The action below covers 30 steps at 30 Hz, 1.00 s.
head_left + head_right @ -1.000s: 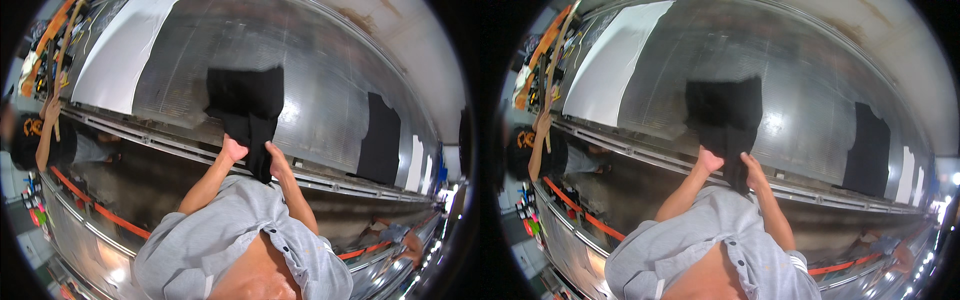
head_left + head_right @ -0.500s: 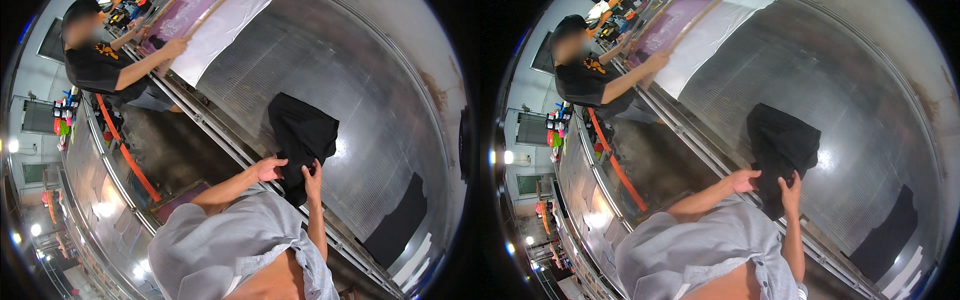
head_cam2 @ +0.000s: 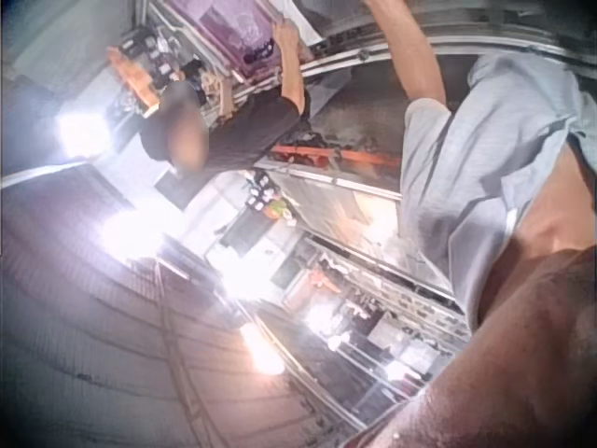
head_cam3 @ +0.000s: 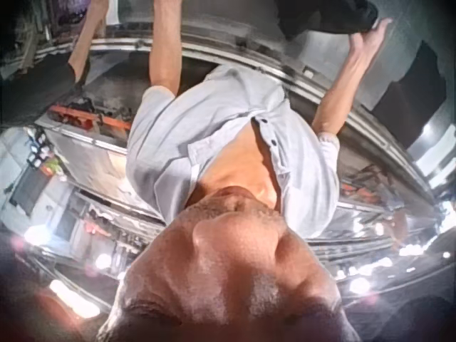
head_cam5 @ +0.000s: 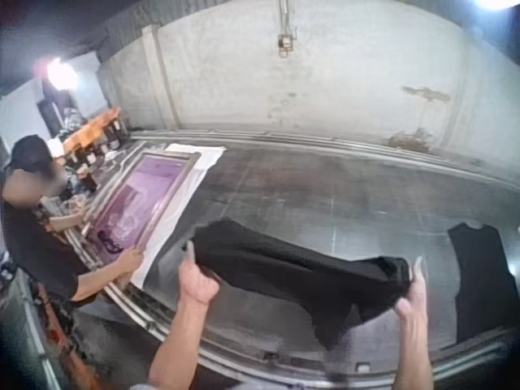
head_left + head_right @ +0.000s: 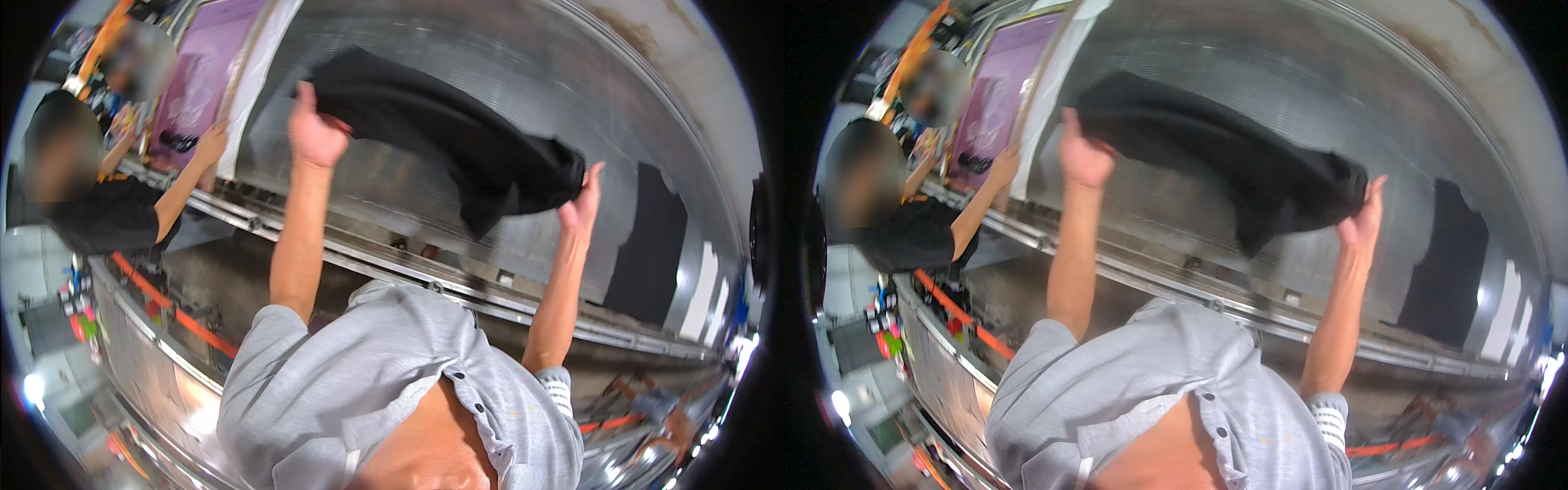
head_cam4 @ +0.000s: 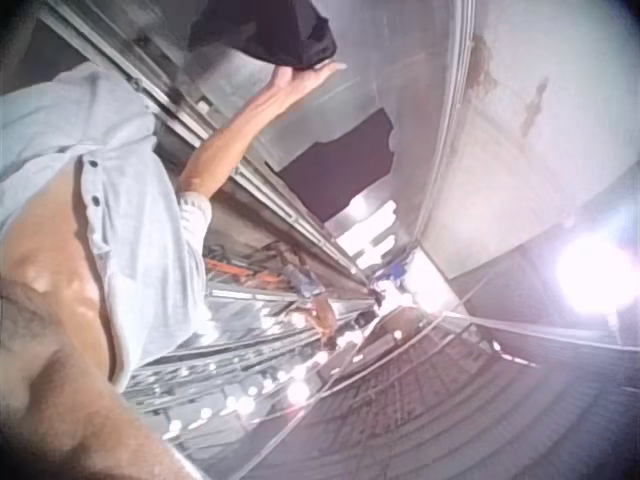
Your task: The person folds a white t-shirt and a black t-shirt on a metal conveyor table. They smooth each garment, fold sleeves and sides, then fold the body in half before placing it aside.
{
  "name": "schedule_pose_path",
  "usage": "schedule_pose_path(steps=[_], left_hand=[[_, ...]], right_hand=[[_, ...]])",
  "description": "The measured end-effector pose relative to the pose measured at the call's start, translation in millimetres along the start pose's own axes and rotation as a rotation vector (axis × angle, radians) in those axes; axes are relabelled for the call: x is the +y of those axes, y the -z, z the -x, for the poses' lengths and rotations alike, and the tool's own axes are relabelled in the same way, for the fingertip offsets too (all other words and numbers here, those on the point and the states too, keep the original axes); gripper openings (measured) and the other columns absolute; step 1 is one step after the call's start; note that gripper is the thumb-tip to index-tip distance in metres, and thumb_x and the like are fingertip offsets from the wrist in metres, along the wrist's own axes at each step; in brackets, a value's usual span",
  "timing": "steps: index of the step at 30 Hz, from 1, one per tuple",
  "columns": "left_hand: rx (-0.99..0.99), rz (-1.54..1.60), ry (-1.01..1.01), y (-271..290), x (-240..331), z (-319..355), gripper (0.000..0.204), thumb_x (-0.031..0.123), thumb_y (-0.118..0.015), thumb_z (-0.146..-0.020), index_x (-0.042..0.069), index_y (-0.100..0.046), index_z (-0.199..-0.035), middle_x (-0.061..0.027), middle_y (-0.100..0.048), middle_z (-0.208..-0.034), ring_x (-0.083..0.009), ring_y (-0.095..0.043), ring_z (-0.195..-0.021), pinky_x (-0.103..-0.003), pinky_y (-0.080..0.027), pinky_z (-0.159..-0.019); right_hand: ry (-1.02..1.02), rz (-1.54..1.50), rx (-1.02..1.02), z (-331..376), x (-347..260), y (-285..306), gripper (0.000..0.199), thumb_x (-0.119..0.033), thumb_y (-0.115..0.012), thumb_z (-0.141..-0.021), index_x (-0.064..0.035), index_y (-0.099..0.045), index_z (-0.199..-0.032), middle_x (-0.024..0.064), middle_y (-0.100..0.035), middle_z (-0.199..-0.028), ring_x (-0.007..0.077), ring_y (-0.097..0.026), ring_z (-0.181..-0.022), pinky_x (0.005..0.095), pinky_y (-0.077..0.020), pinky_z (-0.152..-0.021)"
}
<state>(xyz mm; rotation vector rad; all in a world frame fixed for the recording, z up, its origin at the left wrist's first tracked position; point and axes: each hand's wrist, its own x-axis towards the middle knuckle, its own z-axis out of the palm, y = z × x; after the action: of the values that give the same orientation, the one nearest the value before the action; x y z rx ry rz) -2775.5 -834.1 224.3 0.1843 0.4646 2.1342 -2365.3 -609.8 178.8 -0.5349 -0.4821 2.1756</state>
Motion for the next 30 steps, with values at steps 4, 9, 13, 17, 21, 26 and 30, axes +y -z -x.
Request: schedule_pose_path(steps=[4,9,13,17,21,26,30], left_hand=[[-0.295,0.111,-0.024,-32,34,-3,0.045,0.029,-0.055,-0.103,0.001,-0.053,-0.137,-0.0161,-0.060,-0.137,-0.0330,-0.060,-0.122,-0.053,-0.050,-0.104],[0.272,-0.321,-0.036,-3,18,21,0.044,0.028,-0.053,-0.104,-0.006,-0.052,-0.133,-0.0171,-0.059,-0.136,-0.0290,-0.058,-0.125,-0.044,-0.047,-0.108],[0.443,-0.447,0.144,79,-30,47,0.042,0.026,-0.065,-0.098,-0.003,-0.057,-0.128,-0.0137,-0.062,-0.130,-0.0241,-0.061,-0.119,-0.038,-0.049,-0.104],[0.527,-0.529,0.237,157,-67,80,0.042,0.013,-0.070,-0.094,-0.001,-0.054,-0.130,-0.0121,-0.064,-0.125,-0.0252,-0.061,-0.116,-0.040,-0.050,-0.098],[0.513,-0.786,0.440,169,-59,113,0.047,0.004,-0.073,-0.086,0.000,-0.054,-0.129,-0.0108,-0.067,-0.118,-0.0209,-0.065,-0.106,-0.039,-0.051,-0.089],[0.604,-0.883,0.469,146,-56,112,0.039,0.004,-0.074,-0.085,-0.001,-0.059,-0.121,-0.0091,-0.069,-0.109,-0.0185,-0.065,-0.099,-0.035,-0.049,-0.087],[0.599,-1.046,0.183,177,-53,113,0.038,0.005,-0.075,-0.085,-0.001,-0.060,-0.119,-0.0095,-0.067,-0.109,-0.0193,-0.063,-0.101,-0.033,-0.047,-0.092]], right_hand=[[0.414,0.585,0.181,51,-59,-71,0.037,-0.017,-0.065,-0.096,0.0013,-0.060,-0.127,0.0117,-0.067,-0.123,0.0217,-0.064,-0.116,0.0371,-0.0487,-0.102],[0.266,0.542,0.405,92,-64,-33,0.013,-0.014,-0.066,-0.092,-0.0065,-0.067,-0.103,0.0045,-0.071,-0.100,0.0159,-0.069,-0.094,0.0310,-0.0539,-0.089],[0.171,0.421,0.641,111,-14,55,0.023,-0.010,-0.061,-0.093,0.0037,-0.063,-0.112,0.0147,-0.068,-0.111,0.0256,-0.066,-0.102,0.0375,-0.0533,-0.094],[0.206,0.815,0.988,121,57,169,0.022,-0.023,-0.066,-0.094,-0.0044,-0.066,-0.106,0.0061,-0.067,-0.095,0.0206,-0.061,-0.079,0.0355,-0.0506,-0.074],[0.578,1.930,0.886,130,112,145,0.033,-0.033,-0.070,-0.092,-0.0010,-0.067,-0.099,0.0124,-0.066,-0.092,0.0283,-0.061,-0.080,0.0416,-0.0491,-0.076],[0.274,2.084,0.850,122,151,88,0.038,-0.036,-0.072,-0.088,0.0018,-0.067,-0.088,0.0184,-0.065,-0.088,0.0380,-0.063,-0.089,0.0448,-0.0484,-0.080],[0.291,1.788,0.920,114,145,122,0.035,-0.029,-0.074,-0.087,0.0037,-0.064,-0.081,0.0168,-0.061,-0.069,0.0358,-0.064,-0.072,0.0453,-0.0487,-0.070]])
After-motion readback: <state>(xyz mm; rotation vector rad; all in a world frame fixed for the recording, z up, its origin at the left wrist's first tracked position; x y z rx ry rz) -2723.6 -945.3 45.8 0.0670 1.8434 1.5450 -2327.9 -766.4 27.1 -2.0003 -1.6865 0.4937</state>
